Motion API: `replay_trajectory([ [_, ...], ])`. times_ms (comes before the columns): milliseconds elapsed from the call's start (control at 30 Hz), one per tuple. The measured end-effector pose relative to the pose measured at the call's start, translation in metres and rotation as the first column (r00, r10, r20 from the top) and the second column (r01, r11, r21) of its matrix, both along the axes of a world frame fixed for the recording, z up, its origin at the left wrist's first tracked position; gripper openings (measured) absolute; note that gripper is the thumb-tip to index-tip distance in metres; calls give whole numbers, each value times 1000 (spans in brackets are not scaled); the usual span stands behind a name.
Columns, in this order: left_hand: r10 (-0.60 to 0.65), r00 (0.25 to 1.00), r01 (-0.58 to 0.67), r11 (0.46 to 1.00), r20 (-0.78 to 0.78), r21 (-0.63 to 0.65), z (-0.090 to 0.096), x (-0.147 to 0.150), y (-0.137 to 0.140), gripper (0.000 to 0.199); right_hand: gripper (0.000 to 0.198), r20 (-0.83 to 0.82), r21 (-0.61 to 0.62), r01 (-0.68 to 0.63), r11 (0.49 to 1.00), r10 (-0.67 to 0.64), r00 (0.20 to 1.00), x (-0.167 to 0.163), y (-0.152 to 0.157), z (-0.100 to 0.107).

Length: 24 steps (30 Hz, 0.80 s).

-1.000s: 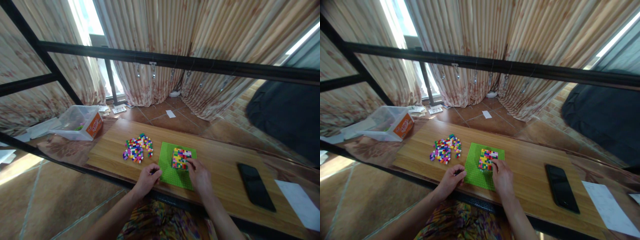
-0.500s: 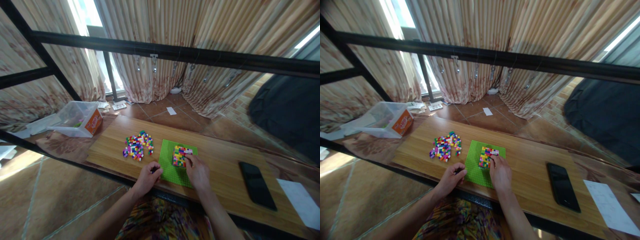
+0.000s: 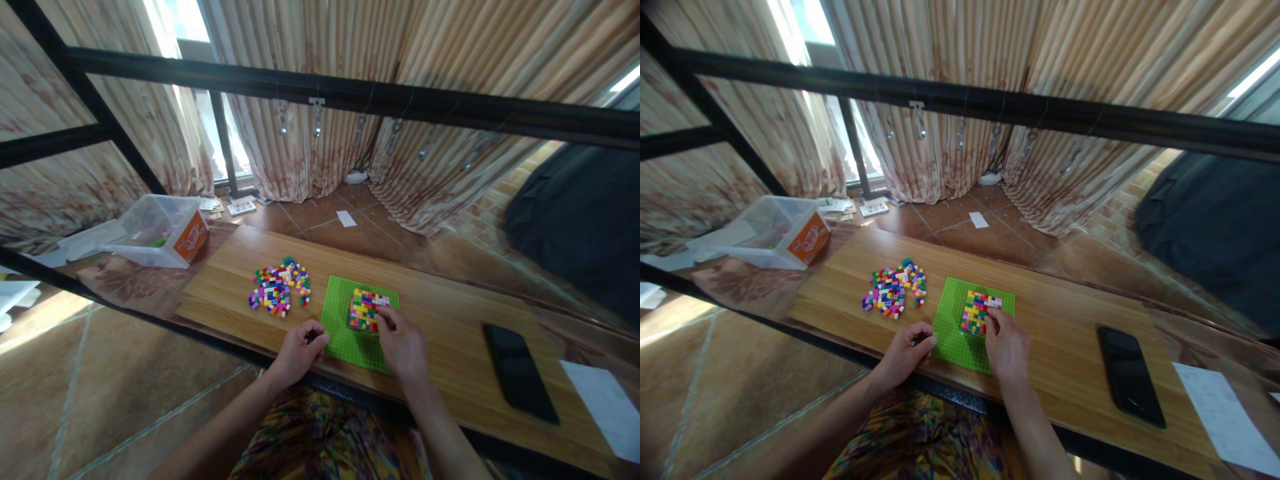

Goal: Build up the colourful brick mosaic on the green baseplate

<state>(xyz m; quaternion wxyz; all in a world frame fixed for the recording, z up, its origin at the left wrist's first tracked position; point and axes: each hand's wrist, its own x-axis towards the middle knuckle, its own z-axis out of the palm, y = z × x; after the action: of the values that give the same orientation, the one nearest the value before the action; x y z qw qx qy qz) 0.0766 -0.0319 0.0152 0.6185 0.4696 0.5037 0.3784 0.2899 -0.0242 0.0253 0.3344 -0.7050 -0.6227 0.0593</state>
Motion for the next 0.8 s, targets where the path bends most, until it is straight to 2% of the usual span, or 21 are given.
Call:
replay_trajectory([
  [167, -3, 1000, 3, 1000, -5, 14, 0, 0, 0, 20, 35, -41, 17, 55, 998, -55, 998, 4, -1, 3],
  [367, -6, 1000, 6, 1000, 4, 0, -1, 0, 0, 22, 32, -23, 24, 0, 1000, 0, 1000, -1, 1, 5],
  [500, -16, 1000, 16, 1000, 1, 5, -1, -1, 0, 22, 28, 25, 23, -3, 1000, 3, 1000, -2, 1, 3],
  [667, -35, 999, 35, 999, -5, 13, -1, -1, 0, 20, 28, 106, 116, -67, 991, 55, 993, -1, -6, -3],
  [800, -31, 999, 31, 999, -7, 15, -1, -1, 0, 19, 30, 171, 122, -90, 988, 68, 983, -2, -10, -6],
])
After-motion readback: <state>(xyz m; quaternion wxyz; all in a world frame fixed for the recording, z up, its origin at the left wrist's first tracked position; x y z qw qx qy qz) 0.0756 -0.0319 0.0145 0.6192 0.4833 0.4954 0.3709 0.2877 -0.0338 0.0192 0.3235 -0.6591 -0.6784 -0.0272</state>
